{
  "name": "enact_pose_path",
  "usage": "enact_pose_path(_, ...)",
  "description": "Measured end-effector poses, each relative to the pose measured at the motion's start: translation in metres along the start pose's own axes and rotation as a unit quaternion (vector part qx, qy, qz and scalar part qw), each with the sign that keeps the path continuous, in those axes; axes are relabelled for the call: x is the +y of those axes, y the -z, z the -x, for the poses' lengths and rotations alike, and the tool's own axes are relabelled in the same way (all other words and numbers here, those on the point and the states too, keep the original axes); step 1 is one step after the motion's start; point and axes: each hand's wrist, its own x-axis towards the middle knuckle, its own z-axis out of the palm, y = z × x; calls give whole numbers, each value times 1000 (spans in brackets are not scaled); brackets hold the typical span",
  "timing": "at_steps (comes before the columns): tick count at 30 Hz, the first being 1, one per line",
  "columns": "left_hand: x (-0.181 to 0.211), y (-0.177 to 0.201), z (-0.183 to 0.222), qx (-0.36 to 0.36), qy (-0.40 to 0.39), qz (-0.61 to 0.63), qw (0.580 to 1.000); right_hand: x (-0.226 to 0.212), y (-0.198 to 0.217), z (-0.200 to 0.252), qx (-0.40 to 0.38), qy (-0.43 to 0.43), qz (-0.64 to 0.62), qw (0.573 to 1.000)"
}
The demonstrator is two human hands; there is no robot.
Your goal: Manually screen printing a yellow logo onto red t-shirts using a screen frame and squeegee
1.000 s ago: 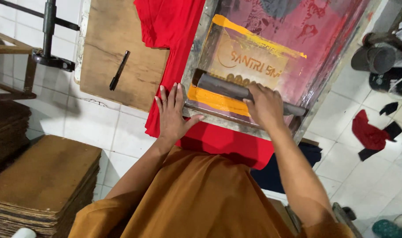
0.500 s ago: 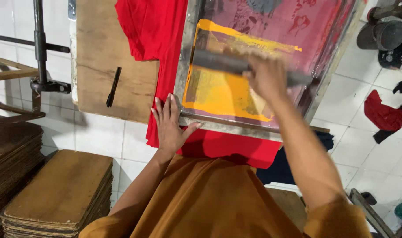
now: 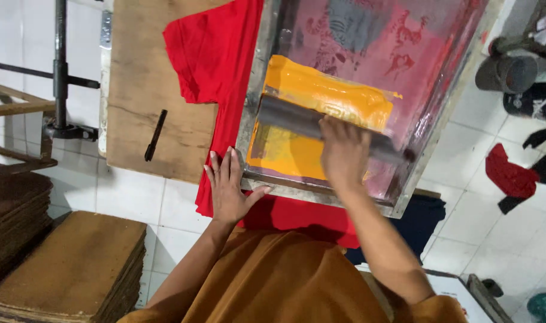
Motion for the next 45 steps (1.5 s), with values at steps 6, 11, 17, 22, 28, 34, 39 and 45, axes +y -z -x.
enact_pose_path(6,2,0,0,-20,18,-7,1000,62,-24,-71,-49,7,4,999)
enact_pose_path(11,1,2,3,-48,33,-2,998,33,-27,-14,-33,44,10,998)
enact_pose_path(17,-1,0,3,-22,9,10,1000,-33,9,70,-36,30,-30,998)
enact_pose_path(22,-3,-2,4,-22,10,-11,1000,7,-8,18,-215,-34,-63,974)
enact_pose_path(28,-11,-14,7,25,-13,-70,997,44,-4,-78,-19,0,11,1000)
enact_pose_path(34,-7,-6,3,-17,8,-9,1000,13,-16,-4,6,19,12,1000)
enact_pose_path(39,-3,0,0,-2,-14,-7,1000,-35,6,61,-15,6,-27,1000)
enact_pose_path(45,-14,5,-5,0,-63,2,998,-67,-3,118,51,7,-20,998)
